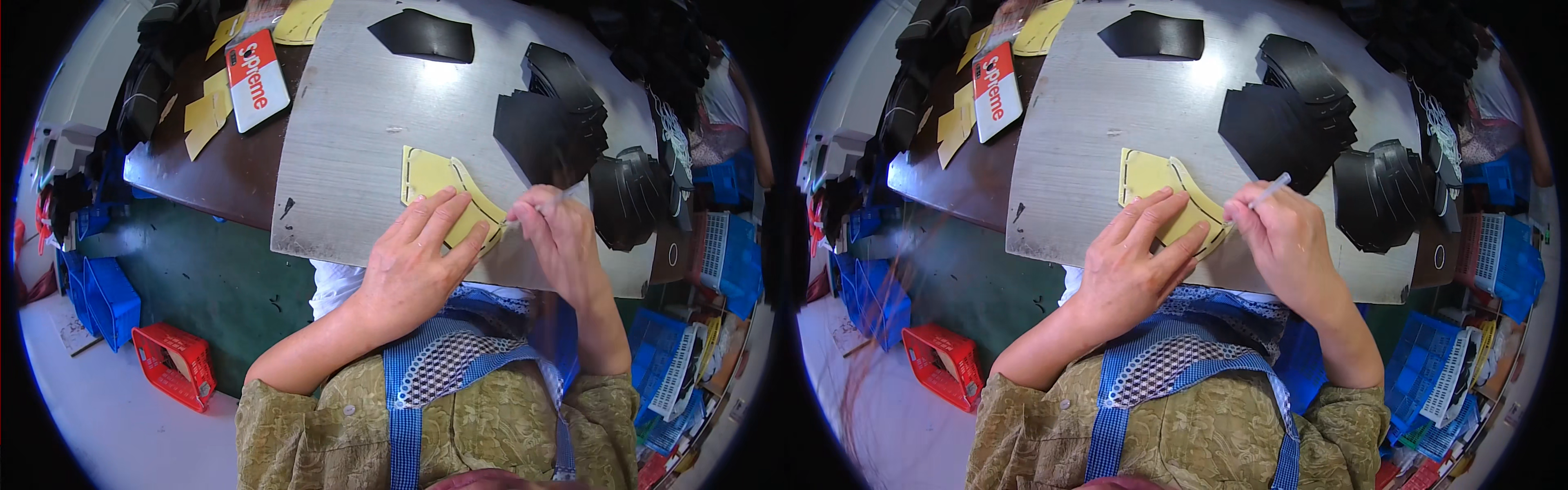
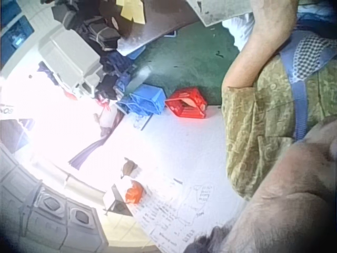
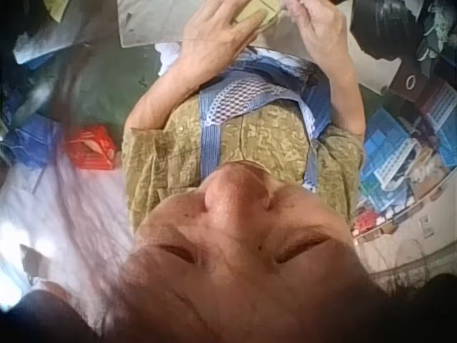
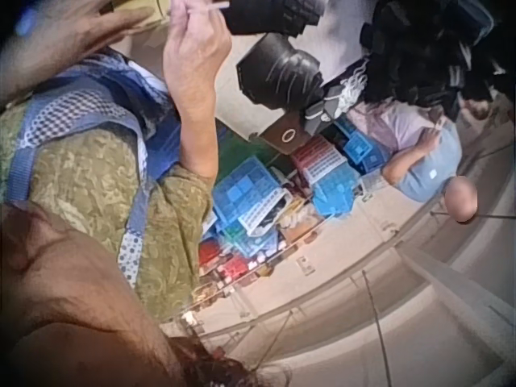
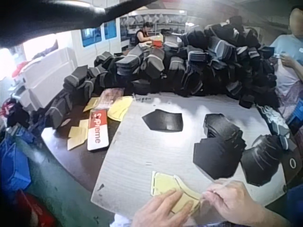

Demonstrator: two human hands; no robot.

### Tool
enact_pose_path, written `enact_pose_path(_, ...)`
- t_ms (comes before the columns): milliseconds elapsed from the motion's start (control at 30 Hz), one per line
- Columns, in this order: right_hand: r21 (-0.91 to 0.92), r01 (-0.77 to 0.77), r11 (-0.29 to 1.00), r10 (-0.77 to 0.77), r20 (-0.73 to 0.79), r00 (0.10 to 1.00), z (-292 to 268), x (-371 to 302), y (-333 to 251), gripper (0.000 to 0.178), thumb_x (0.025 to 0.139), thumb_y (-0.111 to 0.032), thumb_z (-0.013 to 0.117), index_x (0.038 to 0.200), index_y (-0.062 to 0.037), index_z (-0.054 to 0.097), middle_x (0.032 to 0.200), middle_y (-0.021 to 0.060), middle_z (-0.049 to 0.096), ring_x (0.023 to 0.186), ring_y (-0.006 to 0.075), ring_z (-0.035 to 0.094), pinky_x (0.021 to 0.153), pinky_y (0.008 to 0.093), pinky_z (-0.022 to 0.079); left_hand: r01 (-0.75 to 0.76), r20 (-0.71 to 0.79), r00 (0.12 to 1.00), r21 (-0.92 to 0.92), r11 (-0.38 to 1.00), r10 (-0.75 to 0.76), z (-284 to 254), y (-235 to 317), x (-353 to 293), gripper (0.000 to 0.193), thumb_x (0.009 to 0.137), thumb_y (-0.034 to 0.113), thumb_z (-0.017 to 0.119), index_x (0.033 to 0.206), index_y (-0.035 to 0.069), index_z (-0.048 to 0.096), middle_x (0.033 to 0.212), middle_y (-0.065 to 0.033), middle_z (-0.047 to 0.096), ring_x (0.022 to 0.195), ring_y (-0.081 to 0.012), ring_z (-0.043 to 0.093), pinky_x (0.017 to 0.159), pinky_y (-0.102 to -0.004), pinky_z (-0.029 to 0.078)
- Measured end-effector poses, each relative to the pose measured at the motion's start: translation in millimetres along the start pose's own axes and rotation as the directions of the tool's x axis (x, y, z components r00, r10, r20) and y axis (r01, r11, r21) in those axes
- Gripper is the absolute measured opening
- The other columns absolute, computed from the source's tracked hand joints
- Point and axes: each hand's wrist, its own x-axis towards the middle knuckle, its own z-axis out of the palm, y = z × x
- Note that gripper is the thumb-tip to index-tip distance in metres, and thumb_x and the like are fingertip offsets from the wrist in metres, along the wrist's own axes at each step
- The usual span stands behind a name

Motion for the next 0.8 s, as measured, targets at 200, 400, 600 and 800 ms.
enact_pose_path(200,0.138,0.06,0.989,-0.056,-0.028,0.998,9,-13,9,0.014,0.101,-0.012,0.068,0.094,-0.0003,0.074,0.085,0.0145,0.071,0.073,0.0294,0.071,0.065,0.0376,0.055,-0.058,0.148,0.988,0.028,0.998,0.054,-25,-7,32,0.031,0.085,0.028,0.081,0.114,0.019,0.073,0.145,-0.0107,0.06,0.137,-0.0335,0.055,0.107,-0.0466,0.05)
enact_pose_path(400,0.005,0.191,0.981,-0.18,-0.317,0.931,4,10,0,0.013,0.098,-0.007,0.071,0.11,-0.0011,0.069,0.092,0.0171,0.071,0.078,0.0326,0.071,0.07,0.0407,0.056,-0.153,0.215,0.963,-0.069,0.986,0.165,-38,-24,78,0.066,0.069,0.031,0.094,0.116,0.007,0.056,0.112,-0.0136,0.058,0.117,-0.0364,0.06,0.115,-0.054,0.042)
enact_pose_path(600,-0.002,-0.079,0.997,0.073,-0.379,0.923,-25,16,26,0.017,0.091,-0.009,0.08,0.097,-0.0015,0.067,0.089,0.018,0.07,0.071,0.0342,0.068,0.067,0.0395,0.053,-0.089,-0.017,0.996,-0.01,0.996,0.089,-34,-87,124,0.073,0.085,0.038,0.084,0.141,0.001,0.054,0.14,-0.0199,0.058,0.134,-0.0372,0.055,0.12,-0.0501,0.039)
enact_pose_path(800,0.499,-0.193,0.845,0.36,-0.263,0.895,-54,-5,42,0.014,0.099,-0.014,0.077,0.101,-0.0015,0.069,0.081,-0.0028,0.064,0.076,0.0045,0.056,0.068,0.0278,0.047,0.012,0.082,0.996,0.296,0.955,-0.038,-43,-125,91,0.073,0.103,0.043,0.064,0.161,0.007,0.041,0.161,-0.02,0.046,0.152,-0.0383,0.041,0.129,-0.0518,0.027)
